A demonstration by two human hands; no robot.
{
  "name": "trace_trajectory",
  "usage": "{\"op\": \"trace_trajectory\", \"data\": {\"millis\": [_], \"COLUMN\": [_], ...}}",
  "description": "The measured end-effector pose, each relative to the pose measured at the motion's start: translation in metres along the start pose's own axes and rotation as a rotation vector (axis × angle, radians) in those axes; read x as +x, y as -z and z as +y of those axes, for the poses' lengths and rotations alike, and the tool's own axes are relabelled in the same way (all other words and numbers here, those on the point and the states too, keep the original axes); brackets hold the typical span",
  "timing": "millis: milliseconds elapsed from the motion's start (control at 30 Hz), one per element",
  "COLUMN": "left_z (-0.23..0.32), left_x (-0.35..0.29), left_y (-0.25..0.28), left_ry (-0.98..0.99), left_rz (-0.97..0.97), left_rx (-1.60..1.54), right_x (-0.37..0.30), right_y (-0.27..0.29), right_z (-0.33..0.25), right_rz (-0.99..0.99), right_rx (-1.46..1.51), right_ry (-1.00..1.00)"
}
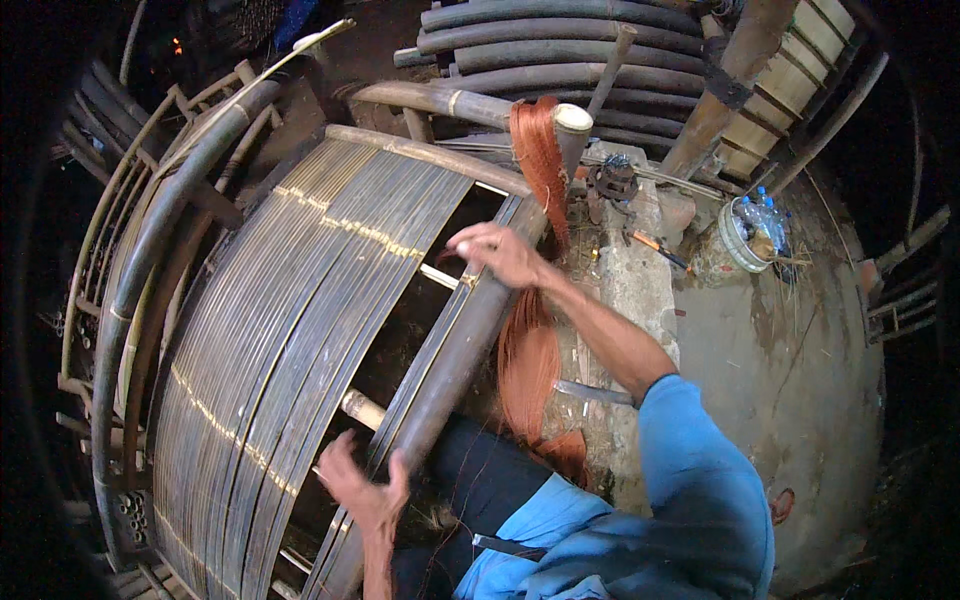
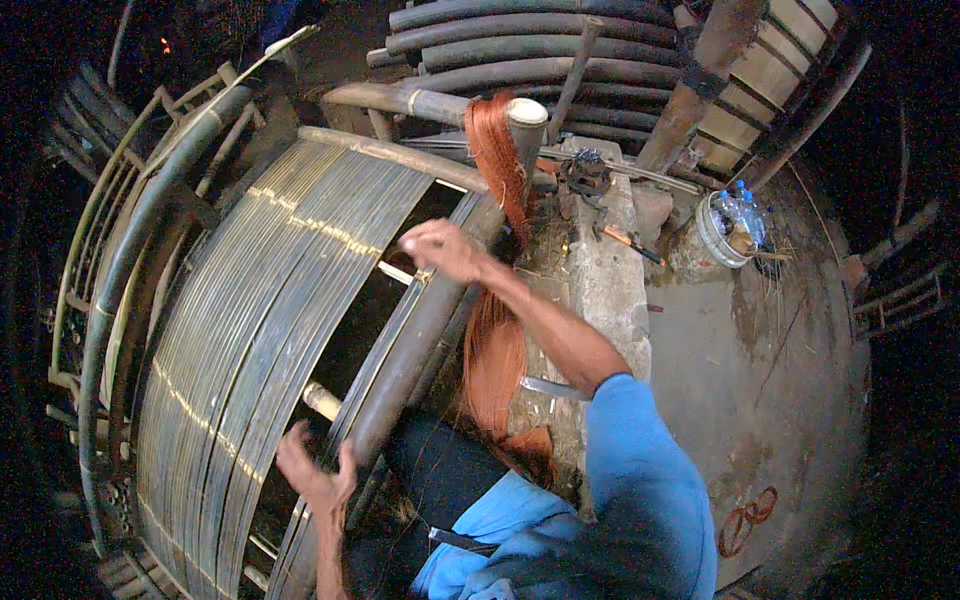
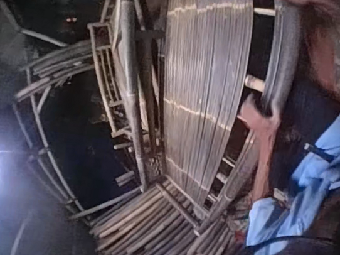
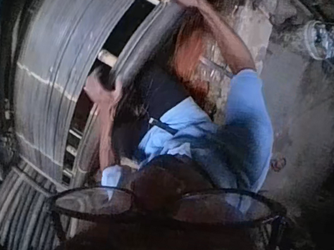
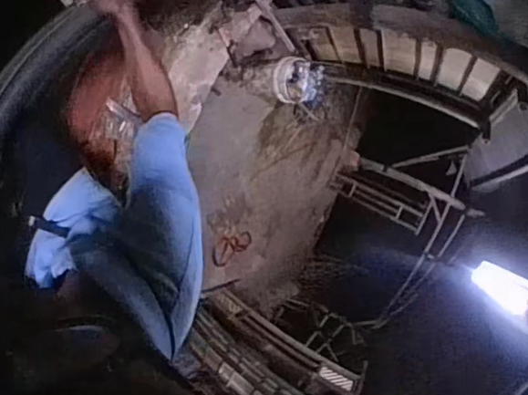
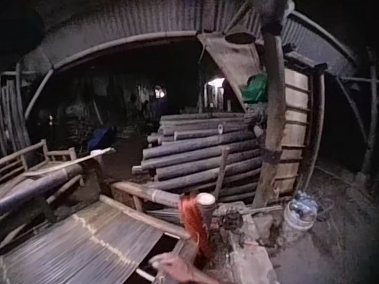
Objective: The person constructs a piece of bamboo furniture by hand. They use a long cord to lash bamboo poles together, threading the cord through gaps and pulling it tight to secure the structure.
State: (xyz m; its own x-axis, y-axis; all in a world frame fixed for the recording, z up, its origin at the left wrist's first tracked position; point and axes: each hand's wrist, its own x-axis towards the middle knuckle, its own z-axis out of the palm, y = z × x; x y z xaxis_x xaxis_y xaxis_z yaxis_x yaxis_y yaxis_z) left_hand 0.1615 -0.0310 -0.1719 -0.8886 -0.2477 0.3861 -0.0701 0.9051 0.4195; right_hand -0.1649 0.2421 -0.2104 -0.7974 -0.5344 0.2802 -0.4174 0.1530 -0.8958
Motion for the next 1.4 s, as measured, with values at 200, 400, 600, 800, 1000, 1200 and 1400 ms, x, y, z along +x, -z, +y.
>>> {"op": "trace_trajectory", "data": {"millis": [200,400,600,800,1000,1200,1400], "left_z": [0.108,0.038,-0.053,0.004,0.047,0.04,0.087], "left_x": [0.093,0.106,0.085,0.142,0.193,0.2,0.178], "left_y": [-0.05,-0.012,-0.03,-0.128,-0.236,-0.245,-0.168], "left_ry": [0.187,0.665,0.615,0.181,0.345,0.729,-0.148], "left_rz": [-0.355,-0.316,-0.155,-0.441,-0.507,-0.587,0.038], "left_rx": [-1.298,-1.38,-0.636,-0.164,-0.305,-0.926,-0.42], "right_x": [-0.021,0.01,0.03,0.047,0.057,0.056,0.003], "right_y": [-0.045,-0.001,0.042,0.013,-0.021,-0.013,0.0], "right_z": [-0.151,-0.143,-0.057,0.021,0.029,0.023,-0.017], "right_rz": [-0.272,-0.085,-0.193,-0.418,-0.637,-0.601,0.031], "right_rx": [0.278,-0.183,-0.623,-0.755,-0.809,-0.802,-0.831], "right_ry": [0.346,0.441,-0.022,-0.111,-0.273,-0.301,0.392]}}
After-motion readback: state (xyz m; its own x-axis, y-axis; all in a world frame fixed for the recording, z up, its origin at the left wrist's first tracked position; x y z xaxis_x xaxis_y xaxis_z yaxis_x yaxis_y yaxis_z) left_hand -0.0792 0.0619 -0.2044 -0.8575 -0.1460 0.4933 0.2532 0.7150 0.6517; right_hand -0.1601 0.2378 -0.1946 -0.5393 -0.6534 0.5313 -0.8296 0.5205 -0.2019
